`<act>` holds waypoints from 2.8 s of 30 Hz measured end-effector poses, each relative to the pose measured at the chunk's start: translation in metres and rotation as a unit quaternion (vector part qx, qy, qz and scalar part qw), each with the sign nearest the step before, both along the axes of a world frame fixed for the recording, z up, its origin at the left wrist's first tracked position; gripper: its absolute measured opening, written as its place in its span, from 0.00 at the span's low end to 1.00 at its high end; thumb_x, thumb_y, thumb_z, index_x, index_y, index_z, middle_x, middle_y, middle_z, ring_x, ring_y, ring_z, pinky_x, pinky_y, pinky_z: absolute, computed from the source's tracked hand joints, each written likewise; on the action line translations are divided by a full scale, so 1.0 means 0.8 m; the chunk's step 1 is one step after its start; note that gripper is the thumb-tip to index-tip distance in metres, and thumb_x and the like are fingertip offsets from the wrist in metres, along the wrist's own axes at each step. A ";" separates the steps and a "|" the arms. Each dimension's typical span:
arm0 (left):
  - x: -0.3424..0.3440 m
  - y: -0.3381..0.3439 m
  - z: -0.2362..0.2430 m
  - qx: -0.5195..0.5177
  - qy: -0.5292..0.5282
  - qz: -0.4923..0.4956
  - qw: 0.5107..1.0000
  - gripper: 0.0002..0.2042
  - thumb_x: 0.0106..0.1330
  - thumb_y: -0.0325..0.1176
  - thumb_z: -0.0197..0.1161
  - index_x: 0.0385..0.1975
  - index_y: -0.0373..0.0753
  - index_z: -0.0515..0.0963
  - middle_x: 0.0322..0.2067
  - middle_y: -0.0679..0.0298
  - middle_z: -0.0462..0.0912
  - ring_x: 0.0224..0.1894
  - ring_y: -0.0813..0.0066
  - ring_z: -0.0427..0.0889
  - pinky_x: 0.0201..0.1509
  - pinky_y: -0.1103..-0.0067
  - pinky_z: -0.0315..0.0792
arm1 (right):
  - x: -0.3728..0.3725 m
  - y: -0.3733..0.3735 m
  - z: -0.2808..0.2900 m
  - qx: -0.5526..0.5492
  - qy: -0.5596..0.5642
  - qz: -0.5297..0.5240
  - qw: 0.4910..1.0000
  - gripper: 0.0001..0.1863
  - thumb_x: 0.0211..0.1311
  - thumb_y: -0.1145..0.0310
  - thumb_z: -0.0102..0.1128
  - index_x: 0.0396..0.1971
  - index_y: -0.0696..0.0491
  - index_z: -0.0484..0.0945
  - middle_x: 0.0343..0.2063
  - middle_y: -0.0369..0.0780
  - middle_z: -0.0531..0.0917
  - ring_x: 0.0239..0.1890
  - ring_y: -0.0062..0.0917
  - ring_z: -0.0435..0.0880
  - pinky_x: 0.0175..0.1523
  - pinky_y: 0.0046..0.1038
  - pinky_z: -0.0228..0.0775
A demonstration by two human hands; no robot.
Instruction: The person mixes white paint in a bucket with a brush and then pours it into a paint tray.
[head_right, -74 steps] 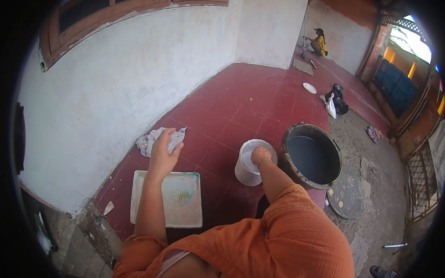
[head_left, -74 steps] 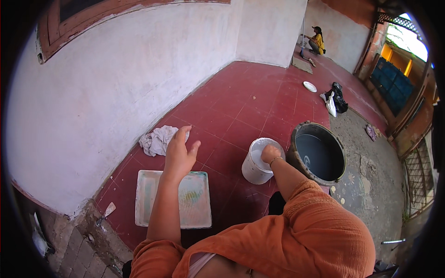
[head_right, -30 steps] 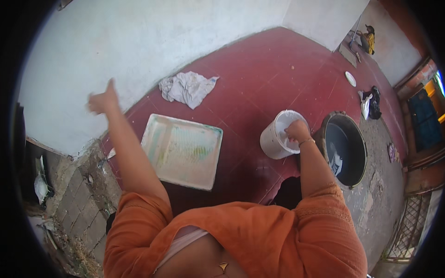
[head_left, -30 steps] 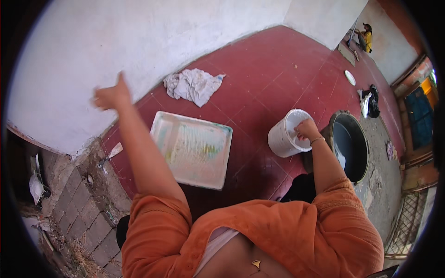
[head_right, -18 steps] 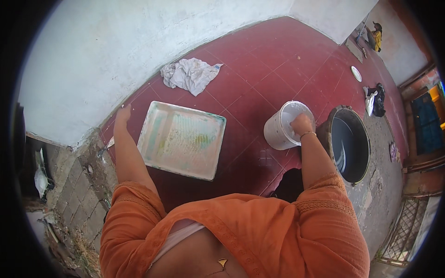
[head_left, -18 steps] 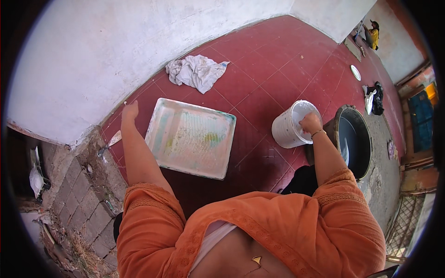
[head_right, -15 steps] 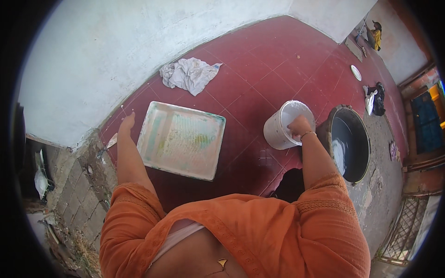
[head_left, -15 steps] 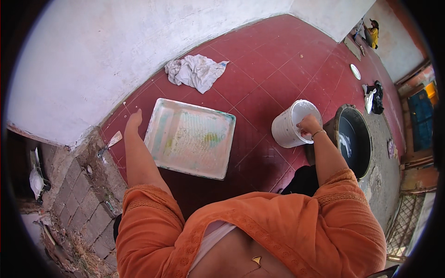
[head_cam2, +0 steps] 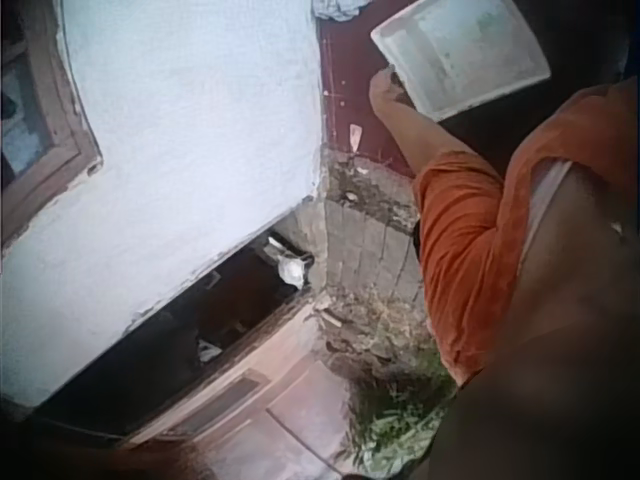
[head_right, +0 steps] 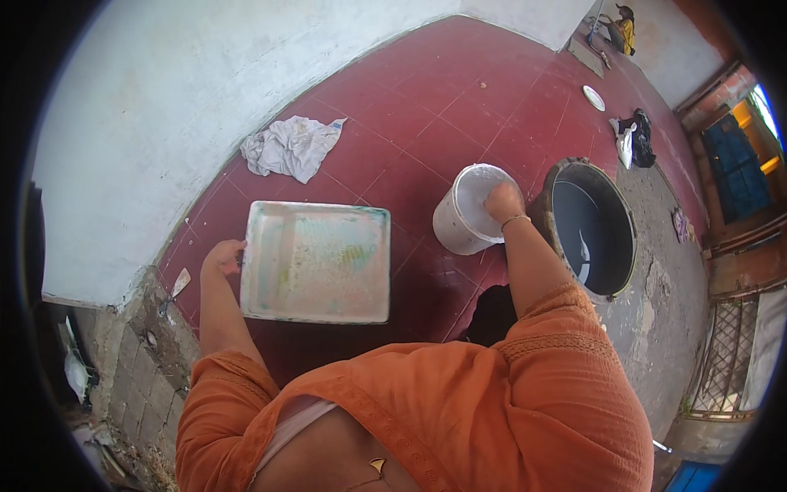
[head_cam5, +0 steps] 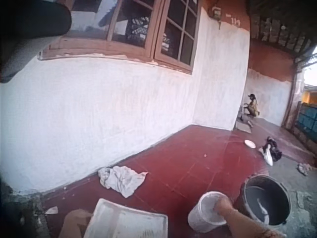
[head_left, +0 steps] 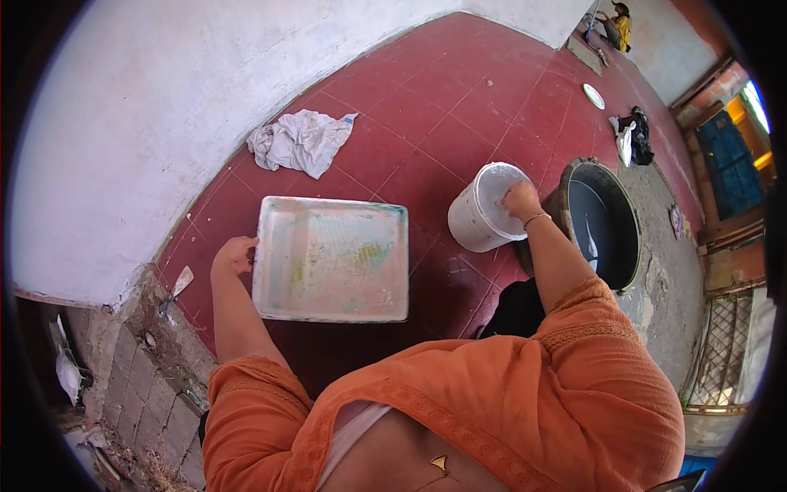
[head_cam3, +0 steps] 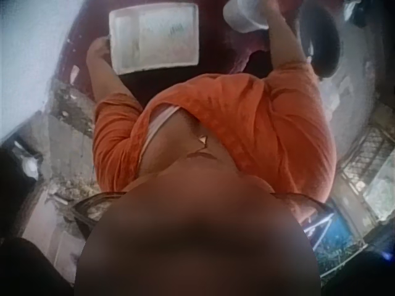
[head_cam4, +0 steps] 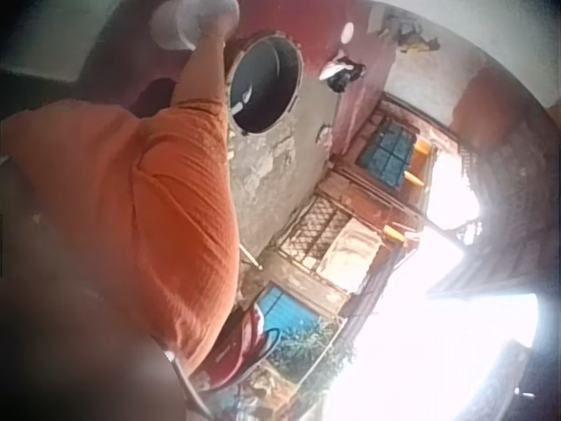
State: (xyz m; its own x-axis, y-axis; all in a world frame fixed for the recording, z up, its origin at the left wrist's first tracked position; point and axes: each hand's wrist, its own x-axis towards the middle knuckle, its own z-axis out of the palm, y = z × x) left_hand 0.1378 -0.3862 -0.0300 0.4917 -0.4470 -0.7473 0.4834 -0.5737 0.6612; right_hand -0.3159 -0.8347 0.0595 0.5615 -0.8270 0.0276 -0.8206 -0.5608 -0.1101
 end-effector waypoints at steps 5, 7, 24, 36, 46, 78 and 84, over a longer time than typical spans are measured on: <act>-0.042 -0.034 0.007 -0.148 0.129 0.134 0.971 0.18 0.64 0.35 0.54 0.50 0.34 0.62 0.47 0.50 0.70 0.48 0.48 0.71 0.48 0.50 0.69 | 0.014 0.004 0.005 0.345 0.051 -0.162 0.923 0.12 0.52 0.65 0.61 0.33 0.57 0.80 0.22 0.43 0.82 0.19 0.27 0.83 0.24 0.26 0.75; -0.057 -0.057 0.029 -0.122 0.079 0.065 0.987 0.22 0.64 0.38 0.54 0.53 0.34 0.59 0.50 0.49 0.67 0.51 0.44 0.68 0.49 0.48 0.68 | 0.002 0.001 0.016 0.382 -0.028 -0.197 0.902 0.11 0.54 0.65 0.61 0.31 0.59 0.79 0.21 0.43 0.81 0.19 0.27 0.82 0.22 0.25 0.73; -0.100 -0.081 0.017 -0.066 0.025 -0.064 0.995 0.14 0.62 0.27 0.52 0.45 0.26 0.69 0.38 0.52 0.77 0.36 0.58 0.79 0.36 0.59 0.76 | 0.007 0.005 0.014 0.177 0.302 0.096 0.932 0.15 0.50 0.62 0.63 0.32 0.60 0.80 0.29 0.46 0.83 0.33 0.31 0.83 0.39 0.28 0.75; -0.116 -0.082 0.019 -0.063 0.128 -0.029 0.989 0.14 0.57 0.30 0.51 0.41 0.30 0.69 0.38 0.52 0.75 0.40 0.56 0.78 0.41 0.55 0.77 | -0.030 -0.008 0.067 0.540 -0.304 -0.252 0.743 0.09 0.61 0.67 0.56 0.33 0.58 0.76 0.26 0.41 0.82 0.25 0.26 0.83 0.26 0.22 0.71; -0.102 -0.074 0.029 -0.064 0.145 -0.084 0.984 0.16 0.59 0.27 0.52 0.46 0.26 0.67 0.41 0.48 0.73 0.41 0.51 0.76 0.42 0.54 0.76 | -0.023 0.049 0.162 0.322 -0.281 -0.156 0.891 0.15 0.59 0.61 0.57 0.27 0.60 0.78 0.20 0.40 0.81 0.19 0.22 0.81 0.21 0.20 0.69; -0.093 -0.043 0.007 -0.070 0.200 -0.154 0.965 0.16 0.58 0.26 0.56 0.47 0.31 0.70 0.42 0.51 0.76 0.45 0.56 0.76 0.47 0.54 0.73 | -0.112 -0.004 0.161 0.453 -0.524 -0.175 0.699 0.21 0.60 0.48 0.52 0.30 0.53 0.74 0.18 0.35 0.77 0.18 0.20 0.74 0.24 0.20 0.62; -0.103 -0.054 0.002 -0.102 0.155 -0.042 0.982 0.13 0.54 0.23 0.55 0.40 0.29 0.71 0.36 0.54 0.75 0.40 0.59 0.77 0.47 0.61 0.76 | -0.114 -0.010 0.159 0.456 -0.505 -0.188 0.708 0.21 0.59 0.47 0.53 0.30 0.54 0.75 0.18 0.35 0.77 0.18 0.20 0.74 0.24 0.20 0.62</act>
